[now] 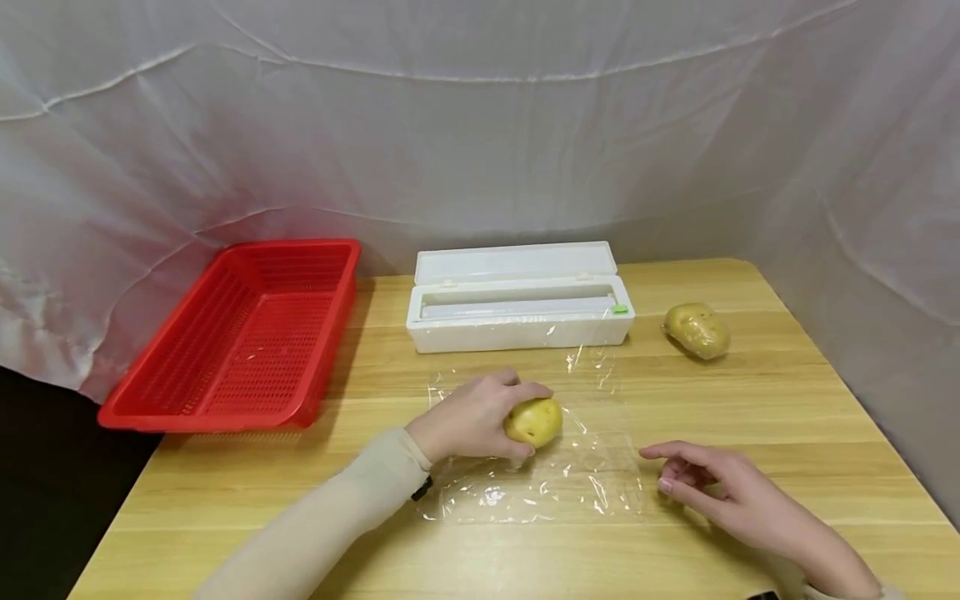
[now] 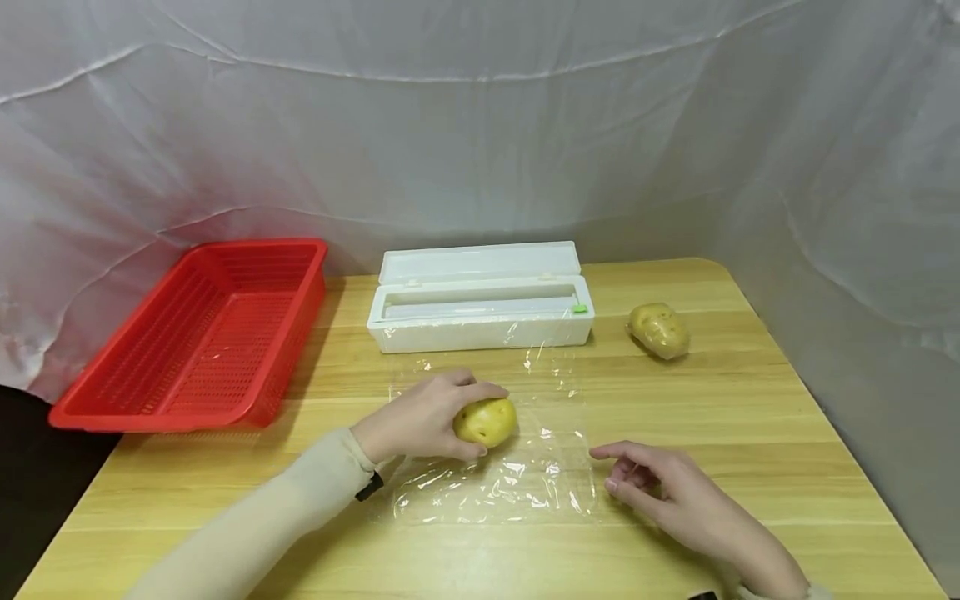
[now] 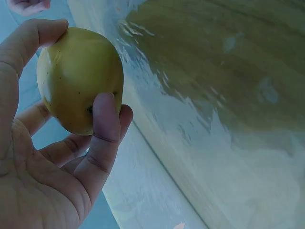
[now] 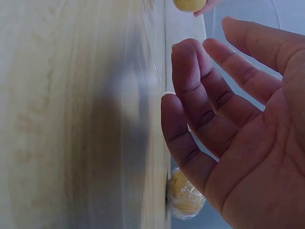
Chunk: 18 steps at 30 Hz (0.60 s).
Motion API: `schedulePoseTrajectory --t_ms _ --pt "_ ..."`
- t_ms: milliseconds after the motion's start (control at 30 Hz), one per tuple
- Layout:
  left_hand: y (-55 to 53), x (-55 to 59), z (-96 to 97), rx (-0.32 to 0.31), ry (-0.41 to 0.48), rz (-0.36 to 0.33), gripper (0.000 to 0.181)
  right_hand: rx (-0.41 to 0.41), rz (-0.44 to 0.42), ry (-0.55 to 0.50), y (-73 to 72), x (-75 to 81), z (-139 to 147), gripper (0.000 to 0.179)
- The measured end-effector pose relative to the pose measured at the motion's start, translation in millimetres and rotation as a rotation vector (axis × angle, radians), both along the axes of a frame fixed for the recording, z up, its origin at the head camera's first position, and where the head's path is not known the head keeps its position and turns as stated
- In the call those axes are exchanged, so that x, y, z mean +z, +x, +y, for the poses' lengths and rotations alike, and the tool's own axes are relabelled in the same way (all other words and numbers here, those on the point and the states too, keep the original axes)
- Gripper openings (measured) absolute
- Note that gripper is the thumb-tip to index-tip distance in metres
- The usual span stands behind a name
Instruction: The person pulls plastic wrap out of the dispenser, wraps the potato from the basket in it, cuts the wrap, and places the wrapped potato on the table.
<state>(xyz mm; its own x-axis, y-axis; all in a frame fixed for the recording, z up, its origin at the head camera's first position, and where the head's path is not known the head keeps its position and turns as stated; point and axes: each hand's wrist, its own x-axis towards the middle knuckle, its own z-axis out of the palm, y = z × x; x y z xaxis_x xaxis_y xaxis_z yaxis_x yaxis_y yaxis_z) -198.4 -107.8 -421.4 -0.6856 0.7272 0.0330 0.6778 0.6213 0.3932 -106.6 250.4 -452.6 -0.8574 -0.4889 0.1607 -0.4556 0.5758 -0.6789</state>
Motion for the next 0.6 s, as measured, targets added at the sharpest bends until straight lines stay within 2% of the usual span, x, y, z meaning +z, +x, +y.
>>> schedulePoseTrajectory --t_ms 267,600 --pt "1.2 -6.5 2.7 0.006 -0.042 -0.019 0.079 0.010 -0.020 0.000 -1.7 -2.7 -0.6 0.033" --pt "1.2 -4.5 1.9 -0.005 -0.047 -0.052 0.078 0.017 -0.026 -0.008 -0.8 -3.6 0.3 0.032"
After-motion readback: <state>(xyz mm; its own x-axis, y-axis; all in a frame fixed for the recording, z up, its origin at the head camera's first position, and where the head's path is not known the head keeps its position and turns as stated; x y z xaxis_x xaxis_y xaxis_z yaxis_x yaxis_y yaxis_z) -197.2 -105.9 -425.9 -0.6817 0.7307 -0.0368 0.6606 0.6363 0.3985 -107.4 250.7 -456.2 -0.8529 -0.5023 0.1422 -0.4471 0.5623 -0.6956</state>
